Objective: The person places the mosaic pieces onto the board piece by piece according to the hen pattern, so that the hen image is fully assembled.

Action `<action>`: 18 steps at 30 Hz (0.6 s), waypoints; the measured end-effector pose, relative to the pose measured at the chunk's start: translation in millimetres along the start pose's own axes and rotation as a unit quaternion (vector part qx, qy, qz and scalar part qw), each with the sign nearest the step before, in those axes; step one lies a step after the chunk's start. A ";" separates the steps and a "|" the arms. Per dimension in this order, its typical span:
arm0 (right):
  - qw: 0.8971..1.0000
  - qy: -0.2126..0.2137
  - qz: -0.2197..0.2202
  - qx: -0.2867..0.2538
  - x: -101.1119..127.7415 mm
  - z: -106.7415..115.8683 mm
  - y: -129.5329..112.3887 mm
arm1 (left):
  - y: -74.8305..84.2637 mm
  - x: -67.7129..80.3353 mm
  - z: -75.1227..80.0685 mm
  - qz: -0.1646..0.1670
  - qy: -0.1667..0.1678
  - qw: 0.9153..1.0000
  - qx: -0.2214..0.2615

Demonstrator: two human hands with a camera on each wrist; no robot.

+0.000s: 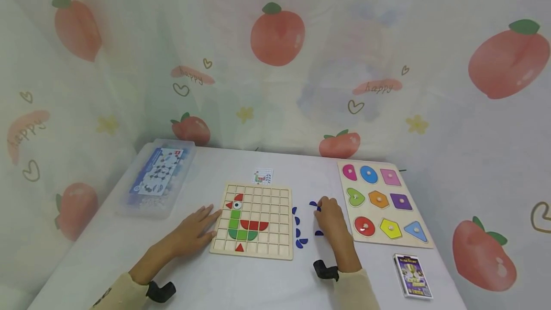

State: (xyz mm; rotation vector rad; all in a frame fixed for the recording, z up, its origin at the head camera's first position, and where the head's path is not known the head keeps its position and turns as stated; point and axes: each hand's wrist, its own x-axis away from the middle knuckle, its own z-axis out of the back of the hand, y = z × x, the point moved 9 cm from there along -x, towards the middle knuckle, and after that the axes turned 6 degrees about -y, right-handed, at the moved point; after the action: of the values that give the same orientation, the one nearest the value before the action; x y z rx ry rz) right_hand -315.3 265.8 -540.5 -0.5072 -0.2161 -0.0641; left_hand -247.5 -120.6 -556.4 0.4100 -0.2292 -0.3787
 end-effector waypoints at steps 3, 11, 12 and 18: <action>1.000 -0.002 -0.013 -0.008 3.9 -0.2 0.9 | -0.3 0.0 -0.3 0.001 -0.001 1.000 0.000; 1.000 0.003 -0.007 -0.018 12.2 -0.8 -2.7 | -2.4 -0.1 -1.9 0.007 -0.004 1.000 -0.001; 1.000 0.002 -0.006 -0.019 13.2 -1.1 -2.9 | -2.4 -0.1 -2.0 0.007 -0.004 1.000 0.000; 1.000 0.001 -0.009 -0.030 16.6 -1.4 -2.9 | -4.1 -1.1 -3.5 0.009 -0.005 1.000 -0.003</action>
State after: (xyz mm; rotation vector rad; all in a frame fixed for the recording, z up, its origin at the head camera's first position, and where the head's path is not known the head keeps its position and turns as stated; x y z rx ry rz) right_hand -299.2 262.4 -536.7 -0.5657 -0.2171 -0.0880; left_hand -248.7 -122.5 -561.5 0.3989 -0.2409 -0.3629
